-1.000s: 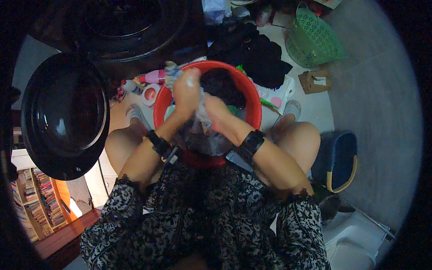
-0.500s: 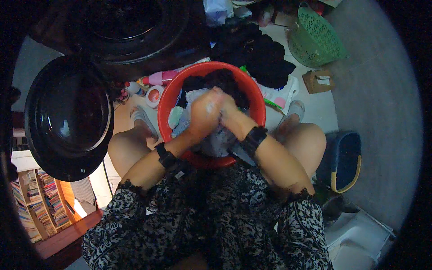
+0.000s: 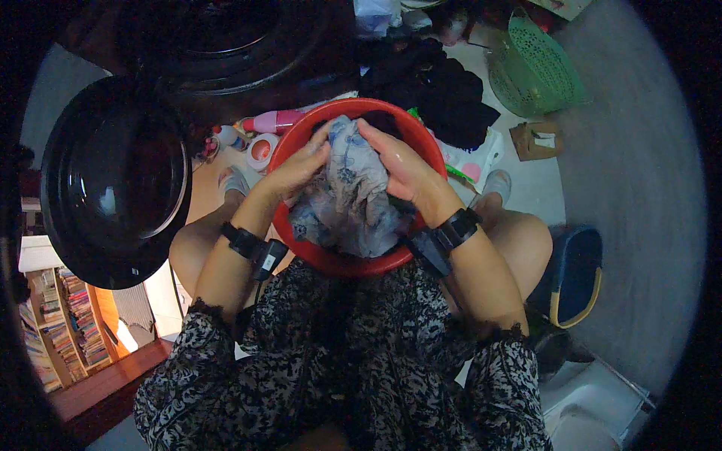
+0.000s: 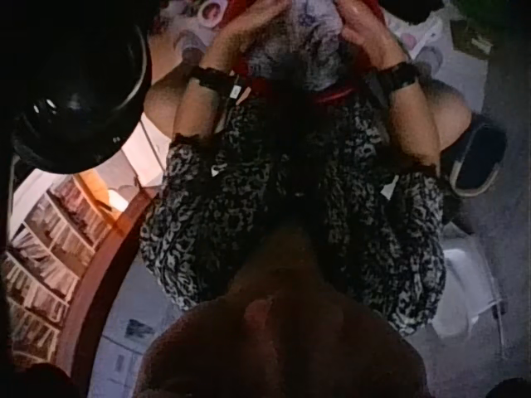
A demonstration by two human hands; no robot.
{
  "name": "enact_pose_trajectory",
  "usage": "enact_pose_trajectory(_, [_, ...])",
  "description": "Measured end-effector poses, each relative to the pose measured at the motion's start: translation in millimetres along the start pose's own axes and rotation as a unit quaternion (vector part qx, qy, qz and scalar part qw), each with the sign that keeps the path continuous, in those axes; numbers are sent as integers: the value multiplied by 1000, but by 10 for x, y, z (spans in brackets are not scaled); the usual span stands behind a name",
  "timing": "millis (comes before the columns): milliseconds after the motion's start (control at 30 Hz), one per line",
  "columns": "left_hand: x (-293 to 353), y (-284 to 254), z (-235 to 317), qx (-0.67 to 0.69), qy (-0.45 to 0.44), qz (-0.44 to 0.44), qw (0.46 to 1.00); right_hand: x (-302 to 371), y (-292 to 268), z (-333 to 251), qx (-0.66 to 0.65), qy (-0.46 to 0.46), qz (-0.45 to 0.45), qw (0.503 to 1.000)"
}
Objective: The person sits on the floor and hand washes clothes in a red basin. They repeatedly submerge, scrub, and wring out a white t-shirt and other garments, then place them back into the basin.
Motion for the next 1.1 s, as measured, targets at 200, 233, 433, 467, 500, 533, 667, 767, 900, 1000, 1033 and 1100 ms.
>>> enact_pose_trajectory(200, [166,4,459,-190,78,123,971,29,-321,-391,128,-55,120,983])
enact_pose_trajectory(233, [176,-39,494,-149,80,115,979,38,-400,-434,181,-77,162,967])
enact_pose_trajectory(433, [454,-420,920,39,242,290,925,-103,-167,346,111,-46,65,991])
enact_pose_trajectory(467, [497,-359,941,8,236,336,912,-91,-190,492,34,12,97,995])
enact_pose_trajectory(500, [443,-86,1004,-117,234,308,915,-83,-202,441,14,-13,125,992])
enact_pose_trajectory(533, [458,133,1024,-209,239,320,893,-52,-207,414,-24,-11,160,987])
enact_pose_trajectory(667, [391,884,963,-335,357,227,842,225,-36,327,77,1,220,973])
enact_pose_trajectory(767, [278,307,835,-195,255,370,872,244,11,466,157,14,225,962])
enact_pose_trajectory(900, [289,82,916,-111,271,412,863,-71,-344,591,118,11,223,968])
enact_pose_trajectory(1000, [419,475,1021,-178,366,378,832,-328,-399,491,7,-54,100,994])
enact_pose_trajectory(1033, [448,625,1056,-236,401,364,807,-364,-98,395,-102,-90,-65,989])
enact_pose_trajectory(1100, [328,756,966,-265,380,293,836,-327,-22,394,-108,-98,-95,985])
Point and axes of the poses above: each hand's wrist, its own x-axis away from the middle knuckle, its own y-axis out of the palm, z = x × y, the point moved 10 cm from there along -x, towards the middle knuckle, and after that the axes turned 11 degrees about -y, right-handed, at the moved point
